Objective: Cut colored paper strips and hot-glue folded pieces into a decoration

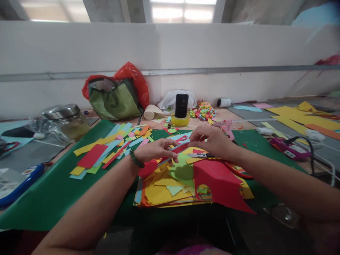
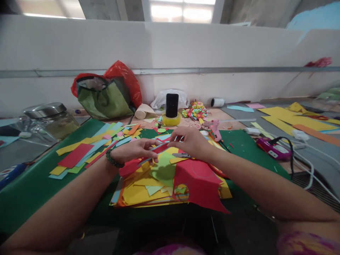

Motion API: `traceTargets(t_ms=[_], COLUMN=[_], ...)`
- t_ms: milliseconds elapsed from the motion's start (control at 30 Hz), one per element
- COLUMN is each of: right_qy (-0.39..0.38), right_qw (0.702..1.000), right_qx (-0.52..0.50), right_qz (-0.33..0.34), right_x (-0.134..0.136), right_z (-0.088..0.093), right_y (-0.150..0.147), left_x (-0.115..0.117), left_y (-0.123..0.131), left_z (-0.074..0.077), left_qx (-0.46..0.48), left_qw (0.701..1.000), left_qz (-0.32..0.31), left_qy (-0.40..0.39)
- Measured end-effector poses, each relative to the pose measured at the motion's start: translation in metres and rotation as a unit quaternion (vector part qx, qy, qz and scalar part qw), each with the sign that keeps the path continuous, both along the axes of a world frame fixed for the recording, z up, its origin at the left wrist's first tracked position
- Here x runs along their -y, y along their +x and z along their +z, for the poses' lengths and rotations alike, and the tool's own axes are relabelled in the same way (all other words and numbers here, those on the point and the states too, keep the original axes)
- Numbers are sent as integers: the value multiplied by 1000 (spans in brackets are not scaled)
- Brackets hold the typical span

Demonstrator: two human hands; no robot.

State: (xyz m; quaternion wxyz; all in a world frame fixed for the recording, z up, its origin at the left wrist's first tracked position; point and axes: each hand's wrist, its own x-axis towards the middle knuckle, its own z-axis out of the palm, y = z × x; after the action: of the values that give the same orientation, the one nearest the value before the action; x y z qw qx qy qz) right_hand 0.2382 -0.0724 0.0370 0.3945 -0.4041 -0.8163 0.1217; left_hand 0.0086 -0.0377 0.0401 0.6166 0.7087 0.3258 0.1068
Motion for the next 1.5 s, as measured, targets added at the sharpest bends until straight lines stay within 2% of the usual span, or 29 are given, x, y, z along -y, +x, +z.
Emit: traceTargets(t_ms=[100, 167, 267, 333, 400, 467, 500, 600, 667, 700, 733, 800, 867, 933, 1033, 1133, 1200, 1333, 1400, 1500], right_qy=[111, 158, 185, 182, 171, 152, 142, 106, 84, 73, 63, 39, 4, -34, -59, -39, -10, 40, 40, 4], right_qw=[987, 970, 951, 942, 933, 926, 925, 927, 931, 935, 940, 951, 962, 969, 972, 968, 955, 935, 949, 964], right_qx=[96, 156, 225, 260, 296, 322, 329, 338, 335, 329, 320, 294, 265, 238, 221, 242, 281, 319, 292, 263], right_qz=[66, 99, 107, 108, 116, 125, 128, 124, 115, 111, 105, 92, 72, 56, 48, 58, 94, 147, 109, -46], right_x=[27, 42, 57, 63, 65, 67, 67, 67, 68, 67, 67, 67, 66, 65, 63, 66, 71, 79, 77, 66], right_z=[-4, -11, -25, -34, -40, -45, -47, -52, -54, -55, -55, -52, -48, -42, -37, -39, -41, -38, -30, -14], right_y=[4, 5, 5, 4, 3, 3, 4, 8, 9, 10, 10, 10, 9, 8, 8, 6, 3, 7, 17, 41], left_x=[1, -1, -3, -3, 2, 13, 21, 51, 69, 76, 81, 85, 82, 76, 68, 64, 63, 61, 60, 59], left_y=[0, 0, 1, 0, 0, 2, 4, 12, 13, 11, 7, -2, -10, -14, -12, -8, -8, -9, -11, -12], left_z=[1, -2, -9, -11, -7, 2, 6, 14, 9, 4, -2, -16, -28, -36, -42, -45, -48, -53, -54, -53], left_qx=[-24, -51, -110, -154, -204, -260, -289, -350, -360, -347, -325, -235, -174, -159, -189, -201, -184, -145, -146, -168], left_qw=[996, 989, 970, 949, 911, 846, 812, 751, 724, 712, 689, 639, 621, 633, 698, 757, 772, 773, 777, 797], left_qz=[-75, -114, -145, -130, -59, 21, 36, 9, -22, -42, -38, -54, -95, -99, -80, -66, -59, -54, -44, -35], left_qy=[46, 84, 162, 241, 353, 464, 506, 560, 588, 609, 647, 730, 759, 752, 686, 618, 605, 615, 610, 579])
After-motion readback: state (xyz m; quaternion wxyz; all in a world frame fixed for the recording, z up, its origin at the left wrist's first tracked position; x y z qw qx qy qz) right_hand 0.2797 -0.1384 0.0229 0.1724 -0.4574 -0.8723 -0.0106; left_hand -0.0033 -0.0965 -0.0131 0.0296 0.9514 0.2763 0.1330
